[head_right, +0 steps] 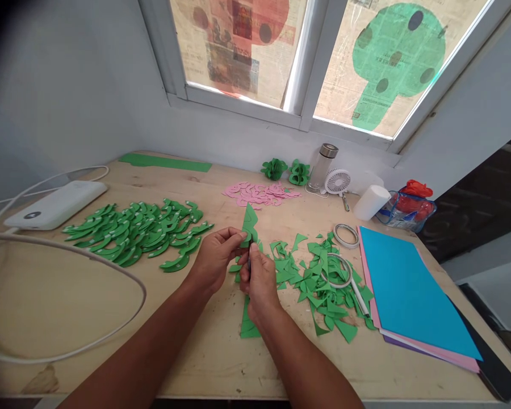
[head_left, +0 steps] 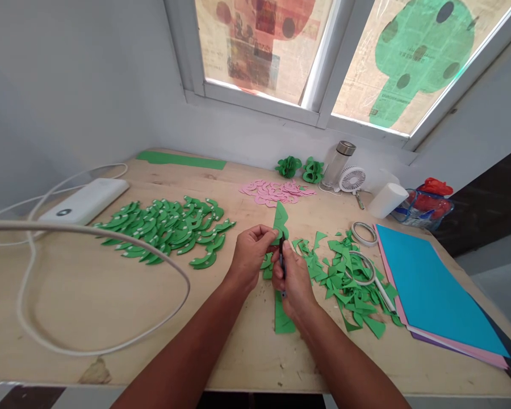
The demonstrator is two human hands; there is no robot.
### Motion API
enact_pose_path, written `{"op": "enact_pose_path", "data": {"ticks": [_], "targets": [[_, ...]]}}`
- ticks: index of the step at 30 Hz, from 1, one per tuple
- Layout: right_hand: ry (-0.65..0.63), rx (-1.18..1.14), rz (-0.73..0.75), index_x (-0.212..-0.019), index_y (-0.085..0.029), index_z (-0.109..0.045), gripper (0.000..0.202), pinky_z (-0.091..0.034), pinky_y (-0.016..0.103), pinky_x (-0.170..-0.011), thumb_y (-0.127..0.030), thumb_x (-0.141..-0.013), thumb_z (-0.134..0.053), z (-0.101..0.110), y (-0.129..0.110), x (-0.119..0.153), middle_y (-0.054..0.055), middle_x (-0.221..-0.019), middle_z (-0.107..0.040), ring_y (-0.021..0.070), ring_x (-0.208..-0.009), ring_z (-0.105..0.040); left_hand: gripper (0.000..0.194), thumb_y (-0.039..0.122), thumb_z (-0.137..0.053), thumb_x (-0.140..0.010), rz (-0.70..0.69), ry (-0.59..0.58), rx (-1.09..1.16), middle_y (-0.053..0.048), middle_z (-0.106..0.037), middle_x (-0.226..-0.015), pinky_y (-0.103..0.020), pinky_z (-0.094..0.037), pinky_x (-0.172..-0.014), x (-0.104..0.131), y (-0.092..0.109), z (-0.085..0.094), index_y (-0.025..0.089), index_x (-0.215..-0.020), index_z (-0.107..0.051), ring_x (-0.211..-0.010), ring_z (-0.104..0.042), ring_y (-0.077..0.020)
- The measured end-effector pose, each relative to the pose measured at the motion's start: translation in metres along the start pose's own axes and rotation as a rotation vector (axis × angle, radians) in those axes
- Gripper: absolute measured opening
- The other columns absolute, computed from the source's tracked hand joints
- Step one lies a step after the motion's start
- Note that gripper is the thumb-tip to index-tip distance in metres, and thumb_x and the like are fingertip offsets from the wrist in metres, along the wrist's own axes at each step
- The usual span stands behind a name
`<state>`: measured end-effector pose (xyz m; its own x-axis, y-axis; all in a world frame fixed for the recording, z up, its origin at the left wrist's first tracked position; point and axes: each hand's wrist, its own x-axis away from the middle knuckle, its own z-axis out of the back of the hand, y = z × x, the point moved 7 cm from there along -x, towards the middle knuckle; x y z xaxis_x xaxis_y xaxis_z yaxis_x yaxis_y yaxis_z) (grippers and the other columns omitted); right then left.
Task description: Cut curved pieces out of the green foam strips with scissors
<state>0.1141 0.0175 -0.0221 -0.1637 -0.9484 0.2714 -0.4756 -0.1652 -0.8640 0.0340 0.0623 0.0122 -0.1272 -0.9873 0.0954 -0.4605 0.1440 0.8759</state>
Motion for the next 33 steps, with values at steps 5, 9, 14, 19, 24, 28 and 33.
{"op": "enact_pose_path", "data": {"ticks": [5,9,14,19,24,28,33], "targets": [[-0.013,-0.010,-0.010,-0.063,-0.018,-0.055,0.050,-0.012,0.018,-0.032,-0.067,-0.065,-0.067,-0.0008,0.0005,-0.0001,-0.010,-0.038,-0.037,0.0032,-0.031,-0.020,0.024,0.030,-0.072,-0.065,0.009,0.002,-0.001,0.008,-0.050,-0.050,-0.025,-0.042,-0.050,0.0000,-0.0007,0.0007,0.017,-0.059,-0.052,-0.036,-0.043,-0.0059],[-0.020,-0.026,-0.017,-0.064,-0.018,-0.055,0.050,-0.012,0.017,-0.032,-0.066,-0.066,-0.067,-0.0009,0.0015,-0.0002,-0.010,-0.038,-0.037,0.0029,-0.032,-0.020,0.024,0.030,-0.072,-0.065,0.016,0.003,-0.004,0.007,-0.050,-0.049,-0.025,-0.042,-0.050,0.0003,-0.0002,0.0002,0.017,-0.059,-0.053,-0.036,-0.043,-0.0059],[-0.023,-0.033,-0.023,-0.064,-0.018,-0.055,0.050,-0.012,0.018,-0.032,-0.066,-0.066,-0.068,-0.0007,0.0015,-0.0001,-0.010,-0.038,-0.037,0.0029,-0.032,-0.019,0.023,0.029,-0.072,-0.065,0.010,0.002,-0.006,0.008,-0.049,-0.049,-0.025,-0.042,-0.052,0.0006,0.0009,-0.0004,0.017,-0.060,-0.053,-0.036,-0.043,-0.0058],[-0.041,-0.030,-0.027,-0.065,-0.017,-0.056,0.049,-0.012,0.018,-0.033,-0.066,-0.069,-0.066,-0.0003,0.0026,-0.0004,-0.009,-0.039,-0.038,0.0034,-0.033,-0.020,0.024,0.030,-0.071,-0.065,0.007,0.012,-0.023,0.007,-0.050,-0.048,-0.025,-0.041,-0.049,0.0004,0.0009,0.0009,0.017,-0.059,-0.053,-0.036,-0.043,-0.0063],[-0.038,-0.037,-0.023,-0.066,-0.018,-0.056,0.050,-0.012,0.018,-0.033,-0.067,-0.069,-0.065,0.0001,0.0046,-0.0011,-0.010,-0.039,-0.037,0.0035,-0.032,-0.020,0.022,0.027,-0.071,-0.064,0.011,0.005,-0.015,0.007,-0.049,-0.048,-0.024,-0.039,-0.048,0.0007,0.0004,0.0003,0.017,-0.059,-0.053,-0.036,-0.042,-0.0061],[-0.029,-0.052,-0.028,-0.065,-0.018,-0.056,0.050,-0.012,0.018,-0.033,-0.066,-0.069,-0.066,-0.0001,0.0058,-0.0010,-0.010,-0.038,-0.037,0.0037,-0.032,-0.021,0.020,0.024,-0.071,-0.064,0.011,0.006,-0.009,0.007,-0.049,-0.049,-0.024,-0.039,-0.048,0.0012,0.0002,0.0001,0.017,-0.059,-0.053,-0.036,-0.042,-0.0060],[-0.016,-0.075,-0.027,-0.066,-0.017,-0.057,0.049,-0.013,0.017,-0.032,-0.065,-0.067,-0.069,-0.0001,0.0050,-0.0002,-0.010,-0.038,-0.038,0.0032,-0.032,-0.021,0.021,0.025,-0.071,-0.065,0.010,0.000,-0.005,0.007,-0.049,-0.049,-0.023,-0.038,-0.047,0.0021,0.0010,-0.0011,0.017,-0.059,-0.053,-0.036,-0.042,-0.0059]]}}
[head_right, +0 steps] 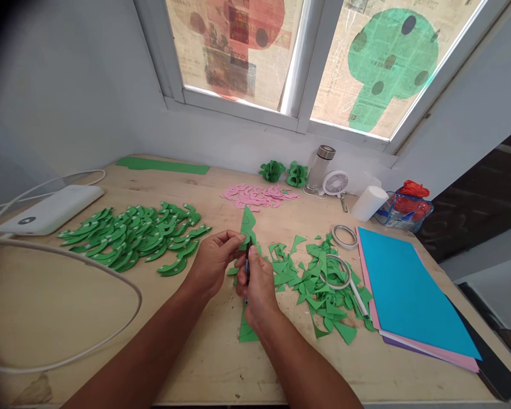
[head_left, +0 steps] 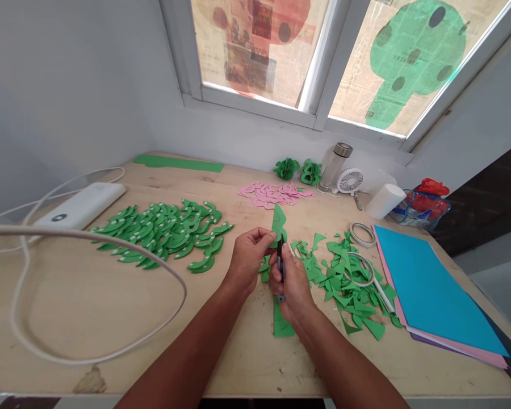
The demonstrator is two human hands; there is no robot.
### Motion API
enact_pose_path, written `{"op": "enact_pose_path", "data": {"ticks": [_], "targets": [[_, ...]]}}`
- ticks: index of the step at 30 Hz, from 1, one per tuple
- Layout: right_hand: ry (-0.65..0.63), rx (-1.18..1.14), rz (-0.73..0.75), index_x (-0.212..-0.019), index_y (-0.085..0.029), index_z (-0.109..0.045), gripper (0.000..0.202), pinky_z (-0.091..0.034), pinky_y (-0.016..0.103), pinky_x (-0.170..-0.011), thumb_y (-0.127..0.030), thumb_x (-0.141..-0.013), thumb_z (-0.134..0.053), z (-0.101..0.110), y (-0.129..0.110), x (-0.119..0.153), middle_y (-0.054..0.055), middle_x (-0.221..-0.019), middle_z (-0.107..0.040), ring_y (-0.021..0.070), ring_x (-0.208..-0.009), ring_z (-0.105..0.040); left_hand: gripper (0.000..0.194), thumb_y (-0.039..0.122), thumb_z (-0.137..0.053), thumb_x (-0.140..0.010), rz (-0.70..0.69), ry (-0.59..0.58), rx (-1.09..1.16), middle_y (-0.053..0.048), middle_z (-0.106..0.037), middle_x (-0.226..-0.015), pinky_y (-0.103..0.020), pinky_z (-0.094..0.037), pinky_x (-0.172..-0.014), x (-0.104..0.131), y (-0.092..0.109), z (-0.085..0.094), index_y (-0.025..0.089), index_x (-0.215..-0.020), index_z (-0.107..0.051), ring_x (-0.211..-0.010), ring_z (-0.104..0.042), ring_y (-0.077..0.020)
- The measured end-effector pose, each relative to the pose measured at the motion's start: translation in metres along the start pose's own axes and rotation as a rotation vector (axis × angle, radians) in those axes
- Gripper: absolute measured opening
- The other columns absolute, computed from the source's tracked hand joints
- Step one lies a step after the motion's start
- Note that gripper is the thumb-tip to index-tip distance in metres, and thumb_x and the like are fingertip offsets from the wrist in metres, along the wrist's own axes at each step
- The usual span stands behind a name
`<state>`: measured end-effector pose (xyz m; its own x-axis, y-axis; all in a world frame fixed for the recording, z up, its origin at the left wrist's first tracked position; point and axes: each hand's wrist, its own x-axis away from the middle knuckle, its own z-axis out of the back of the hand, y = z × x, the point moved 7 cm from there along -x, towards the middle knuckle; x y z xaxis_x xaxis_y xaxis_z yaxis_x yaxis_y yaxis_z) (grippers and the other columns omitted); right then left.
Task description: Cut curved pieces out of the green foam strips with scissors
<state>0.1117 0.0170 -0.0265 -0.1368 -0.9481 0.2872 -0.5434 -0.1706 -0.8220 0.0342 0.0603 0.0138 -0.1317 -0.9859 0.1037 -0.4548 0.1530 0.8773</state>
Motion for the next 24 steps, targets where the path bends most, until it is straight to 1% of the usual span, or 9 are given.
{"op": "enact_pose_path", "data": {"ticks": [7,13,19,24], "targets": [[0.004,-0.015,-0.005,-0.065,-0.017,-0.055,0.050,-0.013,0.017,-0.032,-0.065,-0.067,-0.068,-0.0010,0.0000,0.0010,-0.010,-0.038,-0.037,0.0027,-0.032,-0.021,0.020,0.024,-0.071,-0.066,0.001,0.000,0.004,0.007,-0.049,-0.049,-0.024,-0.038,-0.046,0.0001,-0.0002,-0.0001,0.017,-0.060,-0.053,-0.036,-0.042,-0.0062],[0.016,-0.009,0.010,-0.064,-0.017,-0.055,0.051,-0.013,0.016,-0.033,-0.066,-0.065,-0.069,-0.0009,-0.0014,0.0014,-0.010,-0.037,-0.036,0.0026,-0.032,-0.021,0.020,0.023,-0.071,-0.066,-0.003,-0.013,0.015,0.007,-0.048,-0.049,-0.023,-0.037,-0.046,-0.0001,-0.0001,-0.0005,0.016,-0.060,-0.053,-0.037,-0.043,-0.0063],[0.013,0.057,0.009,-0.061,-0.017,-0.055,0.052,-0.012,0.016,-0.032,-0.067,-0.064,-0.069,-0.0011,-0.0058,0.0015,-0.010,-0.037,-0.036,0.0021,-0.032,-0.019,0.024,0.027,-0.072,-0.065,0.002,-0.059,0.003,0.007,-0.050,-0.050,-0.025,-0.044,-0.051,-0.0033,0.0004,0.0012,0.016,-0.057,-0.052,-0.037,-0.045,-0.0068],[0.015,0.119,0.010,-0.061,-0.017,-0.055,0.052,-0.012,0.016,-0.033,-0.067,-0.064,-0.068,-0.0006,-0.0091,0.0025,-0.010,-0.037,-0.036,0.0019,-0.032,-0.019,0.023,0.026,-0.074,-0.061,-0.015,-0.013,-0.044,0.005,-0.051,-0.054,-0.024,-0.047,-0.056,-0.0065,0.0038,0.0084,0.015,-0.054,-0.055,-0.048,-0.048,-0.0076]]}}
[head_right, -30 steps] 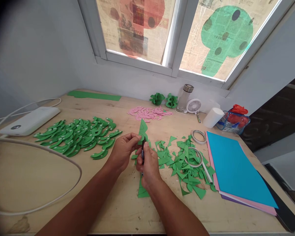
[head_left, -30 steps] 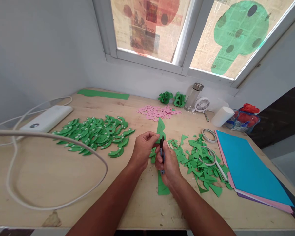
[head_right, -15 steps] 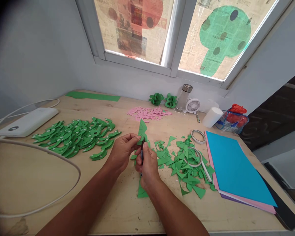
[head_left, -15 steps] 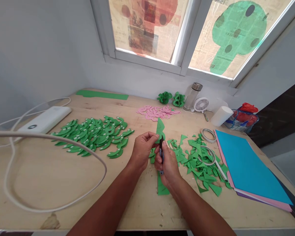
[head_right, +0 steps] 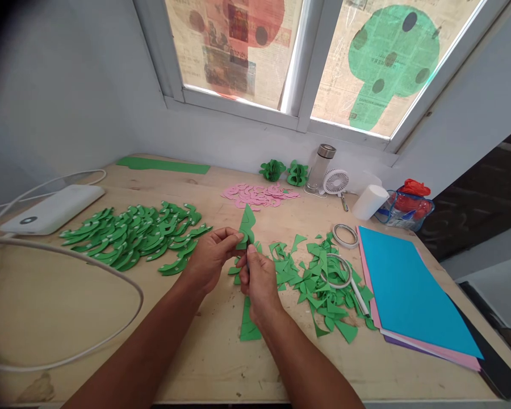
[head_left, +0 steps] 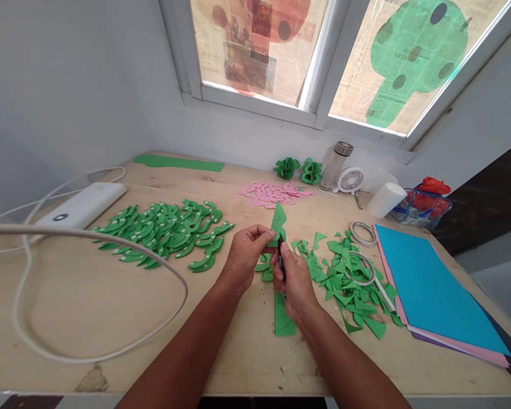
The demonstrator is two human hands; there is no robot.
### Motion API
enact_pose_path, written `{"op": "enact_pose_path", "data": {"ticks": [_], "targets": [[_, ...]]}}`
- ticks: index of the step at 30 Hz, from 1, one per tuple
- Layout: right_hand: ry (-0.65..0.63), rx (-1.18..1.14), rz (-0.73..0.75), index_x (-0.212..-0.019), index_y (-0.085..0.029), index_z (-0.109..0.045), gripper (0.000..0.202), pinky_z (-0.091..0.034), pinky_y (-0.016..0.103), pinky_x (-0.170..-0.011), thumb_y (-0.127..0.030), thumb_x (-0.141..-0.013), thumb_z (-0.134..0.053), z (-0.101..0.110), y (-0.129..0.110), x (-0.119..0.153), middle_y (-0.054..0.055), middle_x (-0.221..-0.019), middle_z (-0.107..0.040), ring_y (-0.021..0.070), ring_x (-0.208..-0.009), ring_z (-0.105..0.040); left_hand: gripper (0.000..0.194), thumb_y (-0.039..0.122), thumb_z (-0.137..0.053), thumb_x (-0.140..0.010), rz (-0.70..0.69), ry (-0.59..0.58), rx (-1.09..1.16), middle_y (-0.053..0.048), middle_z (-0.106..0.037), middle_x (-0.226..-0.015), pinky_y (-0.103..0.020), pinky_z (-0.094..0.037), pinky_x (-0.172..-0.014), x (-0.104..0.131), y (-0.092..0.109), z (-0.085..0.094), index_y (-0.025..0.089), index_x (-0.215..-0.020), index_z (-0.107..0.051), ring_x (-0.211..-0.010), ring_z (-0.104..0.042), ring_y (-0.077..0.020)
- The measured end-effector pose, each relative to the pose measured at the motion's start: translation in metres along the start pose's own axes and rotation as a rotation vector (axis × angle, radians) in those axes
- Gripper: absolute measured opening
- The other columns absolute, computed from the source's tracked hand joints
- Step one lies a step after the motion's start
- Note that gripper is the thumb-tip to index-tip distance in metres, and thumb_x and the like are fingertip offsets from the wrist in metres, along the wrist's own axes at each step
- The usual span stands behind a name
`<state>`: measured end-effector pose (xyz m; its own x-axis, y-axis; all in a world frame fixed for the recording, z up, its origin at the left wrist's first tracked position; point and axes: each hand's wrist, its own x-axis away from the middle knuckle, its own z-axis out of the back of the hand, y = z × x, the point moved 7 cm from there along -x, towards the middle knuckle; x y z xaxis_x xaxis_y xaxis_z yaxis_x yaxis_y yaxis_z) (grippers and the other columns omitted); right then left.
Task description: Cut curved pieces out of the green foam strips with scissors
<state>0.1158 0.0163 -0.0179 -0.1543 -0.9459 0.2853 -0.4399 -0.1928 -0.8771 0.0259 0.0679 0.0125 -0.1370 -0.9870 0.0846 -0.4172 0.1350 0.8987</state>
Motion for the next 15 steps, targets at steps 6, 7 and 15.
{"op": "enact_pose_path", "data": {"ticks": [6,7,15], "targets": [[0.000,0.011,0.005,-0.061,-0.017,-0.055,0.053,-0.012,0.017,-0.033,-0.068,-0.065,-0.067,0.0007,0.0004,0.0001,-0.010,-0.037,-0.036,0.0021,-0.032,-0.019,0.023,0.028,-0.074,-0.061,-0.009,-0.007,-0.032,0.005,-0.051,-0.056,-0.024,-0.049,-0.058,0.0013,0.0033,-0.0003,0.015,-0.054,-0.056,-0.053,-0.047,-0.0080],[-0.004,0.006,0.005,-0.061,-0.017,-0.055,0.052,-0.012,0.017,-0.033,-0.067,-0.065,-0.067,0.0005,0.0006,0.0001,-0.010,-0.037,-0.036,0.0021,-0.032,-0.019,0.023,0.028,-0.074,-0.062,-0.008,-0.009,-0.034,0.005,-0.051,-0.056,-0.024,-0.049,-0.058,0.0016,0.0035,-0.0007,0.015,-0.054,-0.057,-0.053,-0.047,-0.0081],[-0.032,-0.006,-0.014,-0.062,-0.017,-0.056,0.052,-0.011,0.018,-0.033,-0.067,-0.066,-0.067,0.0004,0.0022,-0.0005,-0.010,-0.038,-0.036,0.0023,-0.032,-0.019,0.023,0.028,-0.074,-0.061,-0.009,-0.007,-0.035,0.005,-0.051,-0.058,-0.025,-0.050,-0.059,0.0002,0.0027,0.0004,0.015,-0.054,-0.056,-0.054,-0.047,-0.0082]]}}
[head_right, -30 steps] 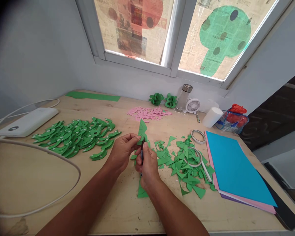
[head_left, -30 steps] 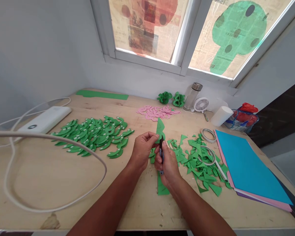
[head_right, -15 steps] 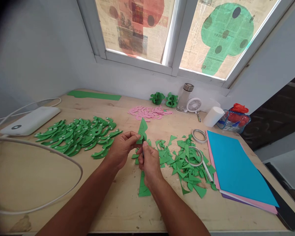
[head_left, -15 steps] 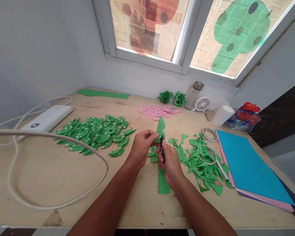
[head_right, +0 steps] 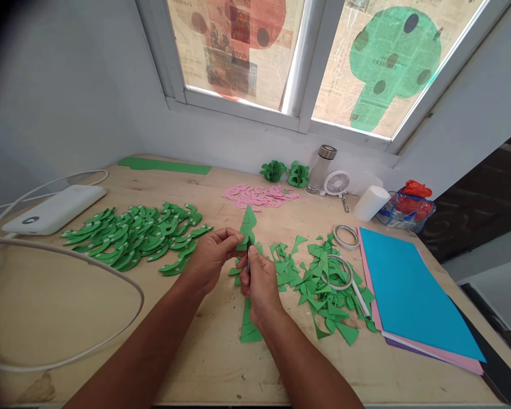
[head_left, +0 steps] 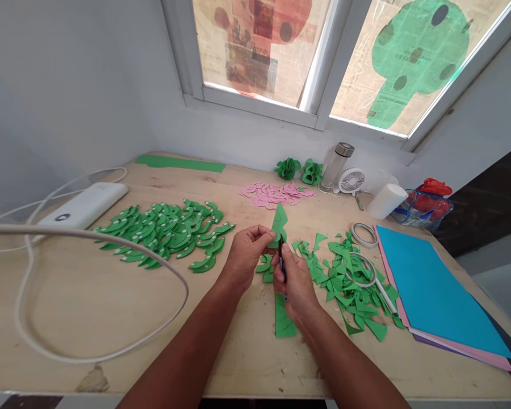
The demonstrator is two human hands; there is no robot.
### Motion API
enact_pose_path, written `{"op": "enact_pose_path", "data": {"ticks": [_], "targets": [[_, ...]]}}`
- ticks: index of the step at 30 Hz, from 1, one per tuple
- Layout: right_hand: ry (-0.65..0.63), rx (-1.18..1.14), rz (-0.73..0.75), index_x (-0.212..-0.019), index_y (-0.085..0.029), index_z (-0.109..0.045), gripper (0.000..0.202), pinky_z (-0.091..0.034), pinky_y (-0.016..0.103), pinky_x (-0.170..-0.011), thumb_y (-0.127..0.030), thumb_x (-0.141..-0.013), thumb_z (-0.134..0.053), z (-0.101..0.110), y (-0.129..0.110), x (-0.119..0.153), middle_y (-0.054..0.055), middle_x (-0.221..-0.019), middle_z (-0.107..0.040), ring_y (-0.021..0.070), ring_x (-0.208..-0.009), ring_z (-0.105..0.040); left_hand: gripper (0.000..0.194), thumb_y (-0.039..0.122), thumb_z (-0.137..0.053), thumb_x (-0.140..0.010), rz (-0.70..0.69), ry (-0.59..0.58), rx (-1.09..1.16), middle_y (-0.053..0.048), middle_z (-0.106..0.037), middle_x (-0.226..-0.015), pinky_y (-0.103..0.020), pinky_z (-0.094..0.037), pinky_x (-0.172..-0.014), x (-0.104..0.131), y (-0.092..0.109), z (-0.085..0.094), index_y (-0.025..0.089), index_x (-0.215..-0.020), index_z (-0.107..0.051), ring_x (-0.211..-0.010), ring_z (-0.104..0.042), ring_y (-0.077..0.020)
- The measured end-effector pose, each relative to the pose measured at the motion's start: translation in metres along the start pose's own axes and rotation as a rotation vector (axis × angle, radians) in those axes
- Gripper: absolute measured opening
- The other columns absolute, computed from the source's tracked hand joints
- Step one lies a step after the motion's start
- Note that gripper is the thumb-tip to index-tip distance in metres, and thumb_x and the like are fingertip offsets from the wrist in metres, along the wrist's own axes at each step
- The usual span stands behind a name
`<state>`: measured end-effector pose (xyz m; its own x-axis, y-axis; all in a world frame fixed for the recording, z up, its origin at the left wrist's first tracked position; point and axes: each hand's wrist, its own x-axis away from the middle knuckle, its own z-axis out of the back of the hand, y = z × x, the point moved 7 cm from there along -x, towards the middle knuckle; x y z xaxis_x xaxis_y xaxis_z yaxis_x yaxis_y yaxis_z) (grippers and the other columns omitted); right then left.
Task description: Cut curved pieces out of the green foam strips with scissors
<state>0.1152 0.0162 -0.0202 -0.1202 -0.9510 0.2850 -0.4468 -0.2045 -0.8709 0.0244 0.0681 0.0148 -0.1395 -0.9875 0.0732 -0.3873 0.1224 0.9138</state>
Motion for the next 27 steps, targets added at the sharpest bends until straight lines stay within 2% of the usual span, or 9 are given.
{"op": "enact_pose_path", "data": {"ticks": [16,27], "targets": [[0.040,0.064,0.014,-0.059,-0.017,-0.055,0.051,-0.011,0.019,-0.034,-0.066,-0.066,-0.067,0.0009,-0.0022,0.0003,-0.010,-0.036,-0.034,0.0030,-0.032,-0.019,0.022,0.028,-0.075,-0.058,0.005,0.037,0.025,0.004,-0.052,-0.059,-0.024,-0.051,-0.059,0.0006,-0.0008,0.0014,0.014,-0.055,-0.058,-0.057,-0.048,-0.0087],[0.041,0.066,0.027,-0.060,-0.018,-0.056,0.048,-0.011,0.020,-0.034,-0.064,-0.069,-0.065,0.0008,-0.0034,0.0006,-0.009,-0.037,-0.035,0.0039,-0.033,-0.018,0.020,0.028,-0.071,-0.061,-0.027,0.045,-0.064,0.003,-0.052,-0.056,-0.025,-0.051,-0.058,0.0007,0.0018,0.0017,0.014,-0.054,-0.058,-0.054,-0.048,-0.0091]]}}
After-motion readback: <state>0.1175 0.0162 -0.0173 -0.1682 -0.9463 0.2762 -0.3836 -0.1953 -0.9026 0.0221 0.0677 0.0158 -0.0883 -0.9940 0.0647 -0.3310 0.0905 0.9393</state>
